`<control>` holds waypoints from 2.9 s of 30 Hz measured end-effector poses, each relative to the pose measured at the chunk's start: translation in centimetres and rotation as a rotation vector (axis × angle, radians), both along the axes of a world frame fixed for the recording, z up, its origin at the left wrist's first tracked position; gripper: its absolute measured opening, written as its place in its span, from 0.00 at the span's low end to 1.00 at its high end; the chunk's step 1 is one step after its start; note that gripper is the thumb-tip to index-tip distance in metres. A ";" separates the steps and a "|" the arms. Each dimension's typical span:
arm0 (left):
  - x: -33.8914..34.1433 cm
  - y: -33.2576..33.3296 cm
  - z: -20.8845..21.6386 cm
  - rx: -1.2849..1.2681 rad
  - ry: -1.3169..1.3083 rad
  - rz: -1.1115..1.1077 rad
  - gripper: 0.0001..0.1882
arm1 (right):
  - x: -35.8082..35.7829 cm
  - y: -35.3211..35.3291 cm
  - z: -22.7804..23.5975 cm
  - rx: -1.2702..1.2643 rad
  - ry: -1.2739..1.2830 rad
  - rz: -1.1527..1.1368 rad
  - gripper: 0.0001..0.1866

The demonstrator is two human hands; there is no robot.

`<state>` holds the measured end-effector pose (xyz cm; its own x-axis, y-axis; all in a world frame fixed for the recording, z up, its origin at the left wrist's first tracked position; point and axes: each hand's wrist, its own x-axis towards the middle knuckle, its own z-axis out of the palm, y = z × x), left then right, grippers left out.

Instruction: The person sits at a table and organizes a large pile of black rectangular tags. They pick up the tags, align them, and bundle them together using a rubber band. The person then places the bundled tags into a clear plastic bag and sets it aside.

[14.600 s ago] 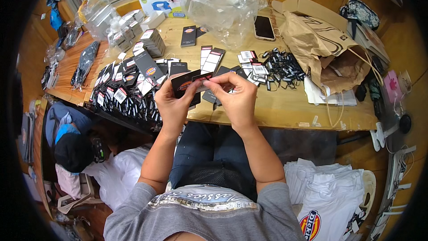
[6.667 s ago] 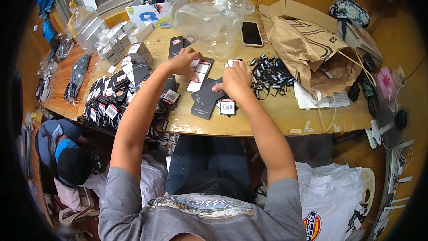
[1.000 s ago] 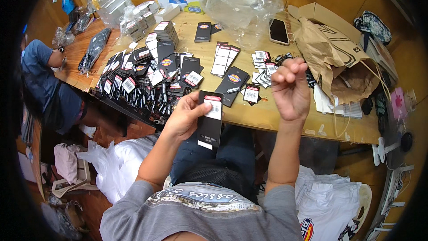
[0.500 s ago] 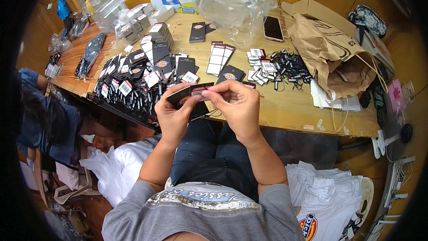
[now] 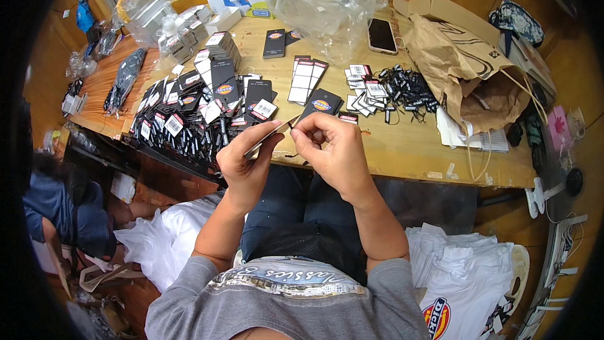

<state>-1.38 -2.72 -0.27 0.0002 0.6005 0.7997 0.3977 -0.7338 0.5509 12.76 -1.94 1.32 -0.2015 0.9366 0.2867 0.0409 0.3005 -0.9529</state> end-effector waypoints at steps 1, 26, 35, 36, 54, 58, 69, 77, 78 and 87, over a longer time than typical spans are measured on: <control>0.0 0.1 0.0 0.016 0.026 0.002 0.14 | 0.0 0.1 0.0 0.029 -0.024 -0.013 0.03; -0.4 -0.4 0.5 -0.334 -0.158 -0.134 0.12 | -0.4 -0.5 0.3 0.478 -0.137 -0.190 0.04; -0.4 -0.5 0.6 -0.066 0.120 -0.033 0.16 | -0.6 -0.7 0.5 0.448 -0.130 -0.240 0.05; -0.4 -0.4 0.6 -0.034 0.133 -0.036 0.16 | -0.6 -0.7 0.4 0.429 -0.119 -0.246 0.05; -0.4 -0.8 0.4 0.036 0.422 -0.053 0.22 | -1.0 -0.4 -1.6 0.056 0.335 -0.114 0.04; -1.3 -0.9 1.0 -0.371 0.233 -0.345 0.21 | -0.4 -0.2 -2.0 0.160 0.248 -0.125 0.04; -0.1 -1.1 0.8 -0.130 -0.132 -0.171 0.12 | -1.3 -1.2 -1.6 0.475 0.060 -0.204 0.05; -0.3 -0.8 0.6 0.041 0.091 -0.119 0.17 | -1.5 -1.5 -1.5 0.514 0.032 -0.263 0.06; -0.4 -0.9 0.7 0.032 0.113 -0.132 0.17 | -1.5 -1.6 -1.4 0.539 0.009 -0.278 0.06; -2.4 -0.5 1.9 -0.367 -0.007 -0.503 0.06 | -0.8 -1.7 -1.4 0.651 -0.194 -0.247 0.07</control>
<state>-3.81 -3.17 1.67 0.3505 0.7640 0.5417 0.0481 -0.5923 0.8042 11.93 -3.63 -0.05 -0.1096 0.6129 0.7825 0.3310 0.7648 -0.5527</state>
